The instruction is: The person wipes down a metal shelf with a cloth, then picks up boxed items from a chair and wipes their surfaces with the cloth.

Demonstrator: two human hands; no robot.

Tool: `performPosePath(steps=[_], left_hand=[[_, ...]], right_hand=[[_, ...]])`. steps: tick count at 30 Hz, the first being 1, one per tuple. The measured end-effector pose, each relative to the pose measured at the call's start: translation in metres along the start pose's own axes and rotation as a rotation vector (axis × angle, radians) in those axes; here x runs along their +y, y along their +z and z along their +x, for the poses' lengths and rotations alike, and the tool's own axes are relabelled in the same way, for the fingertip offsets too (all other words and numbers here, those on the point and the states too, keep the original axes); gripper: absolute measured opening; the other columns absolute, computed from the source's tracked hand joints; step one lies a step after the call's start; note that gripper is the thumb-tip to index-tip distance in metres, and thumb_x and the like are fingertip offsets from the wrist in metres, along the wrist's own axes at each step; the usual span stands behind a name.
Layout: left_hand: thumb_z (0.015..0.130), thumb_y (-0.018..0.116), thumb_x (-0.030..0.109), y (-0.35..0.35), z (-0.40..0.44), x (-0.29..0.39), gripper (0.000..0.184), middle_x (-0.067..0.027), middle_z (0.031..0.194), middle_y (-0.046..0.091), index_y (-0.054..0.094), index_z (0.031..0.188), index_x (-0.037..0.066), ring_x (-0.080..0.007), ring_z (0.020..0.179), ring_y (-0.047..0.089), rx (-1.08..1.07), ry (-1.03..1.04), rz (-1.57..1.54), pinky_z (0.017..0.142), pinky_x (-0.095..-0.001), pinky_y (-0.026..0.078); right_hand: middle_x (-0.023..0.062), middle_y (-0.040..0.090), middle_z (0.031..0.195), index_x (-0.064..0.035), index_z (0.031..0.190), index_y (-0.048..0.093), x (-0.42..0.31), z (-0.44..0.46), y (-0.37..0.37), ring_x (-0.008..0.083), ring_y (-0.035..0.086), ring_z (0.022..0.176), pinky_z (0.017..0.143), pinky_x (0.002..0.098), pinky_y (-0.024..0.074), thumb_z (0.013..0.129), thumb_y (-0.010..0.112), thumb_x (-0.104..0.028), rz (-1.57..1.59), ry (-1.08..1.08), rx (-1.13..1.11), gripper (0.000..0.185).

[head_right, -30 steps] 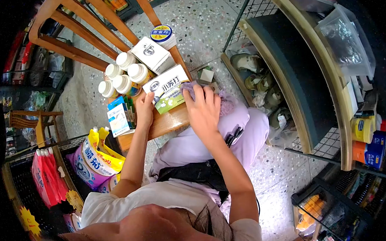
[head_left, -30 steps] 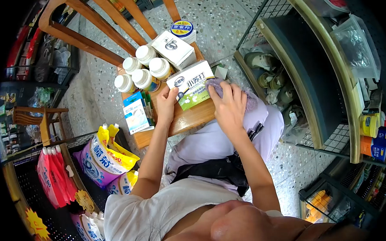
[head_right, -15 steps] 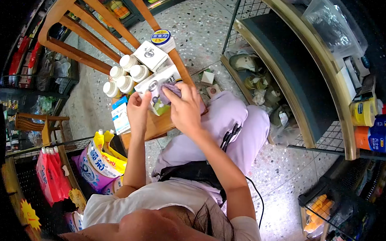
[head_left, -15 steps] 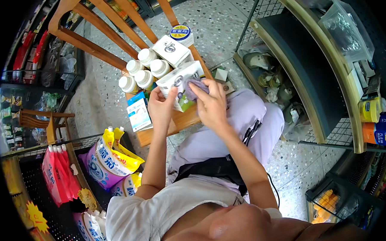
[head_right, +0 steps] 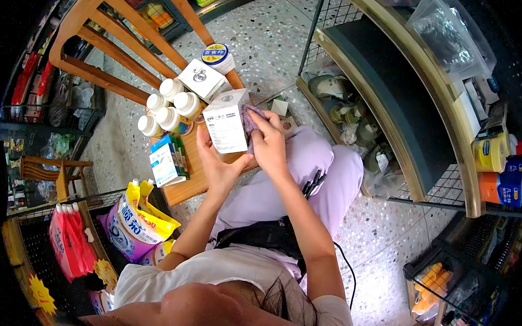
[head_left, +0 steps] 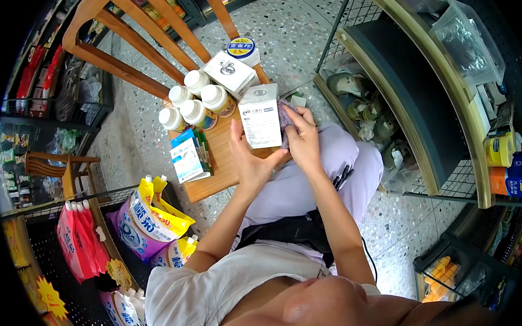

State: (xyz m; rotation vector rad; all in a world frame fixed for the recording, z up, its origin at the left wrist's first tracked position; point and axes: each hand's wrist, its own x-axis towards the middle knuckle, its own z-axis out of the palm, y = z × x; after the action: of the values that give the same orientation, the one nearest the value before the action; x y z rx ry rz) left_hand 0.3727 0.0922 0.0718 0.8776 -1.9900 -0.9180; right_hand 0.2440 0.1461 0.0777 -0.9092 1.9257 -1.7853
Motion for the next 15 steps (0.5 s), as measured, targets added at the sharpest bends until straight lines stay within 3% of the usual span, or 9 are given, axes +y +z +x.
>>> performPosePath(steps=[3,11,15], left_hand=[[0.054,0.094,0.014,0.009,-0.001,-0.011,0.120,-0.0187,0.140,0.035,0.015,0.144,-0.004,-0.0289,0.129,0.039,0.031,-0.021,-0.015,0.111,-0.0401,0.030],[0.056,0.091,0.011,0.011,0.001,0.001,0.113,-0.0177,0.137,0.032,0.019,0.141,-0.003,-0.0281,0.130,0.036,0.083,-0.005,0.115,0.111,-0.0401,0.029],[0.058,0.090,0.018,0.025,-0.001,-0.011,0.103,-0.0206,0.133,0.040,0.029,0.137,-0.005,-0.0354,0.124,0.042,0.167,0.007,-0.205,0.106,-0.0446,0.034]], right_hand=[[0.0100,0.055,0.115,0.0007,0.122,0.062,0.001,0.003,-0.003,0.0214,0.055,0.109,0.096,0.0266,0.0412,0.080,0.048,0.013,0.080,0.049,-0.048,0.046],[0.0130,0.056,0.115,-0.0016,0.118,0.066,-0.018,0.005,-0.016,0.0283,0.056,0.106,0.093,0.0330,0.0442,0.077,0.052,0.011,-0.112,-0.233,0.140,0.044],[0.0117,0.056,0.115,-0.0094,0.115,0.069,-0.042,0.009,-0.020,0.0308,0.054,0.107,0.093,0.0386,0.0410,0.073,0.059,0.007,-0.352,-0.459,0.035,0.046]])
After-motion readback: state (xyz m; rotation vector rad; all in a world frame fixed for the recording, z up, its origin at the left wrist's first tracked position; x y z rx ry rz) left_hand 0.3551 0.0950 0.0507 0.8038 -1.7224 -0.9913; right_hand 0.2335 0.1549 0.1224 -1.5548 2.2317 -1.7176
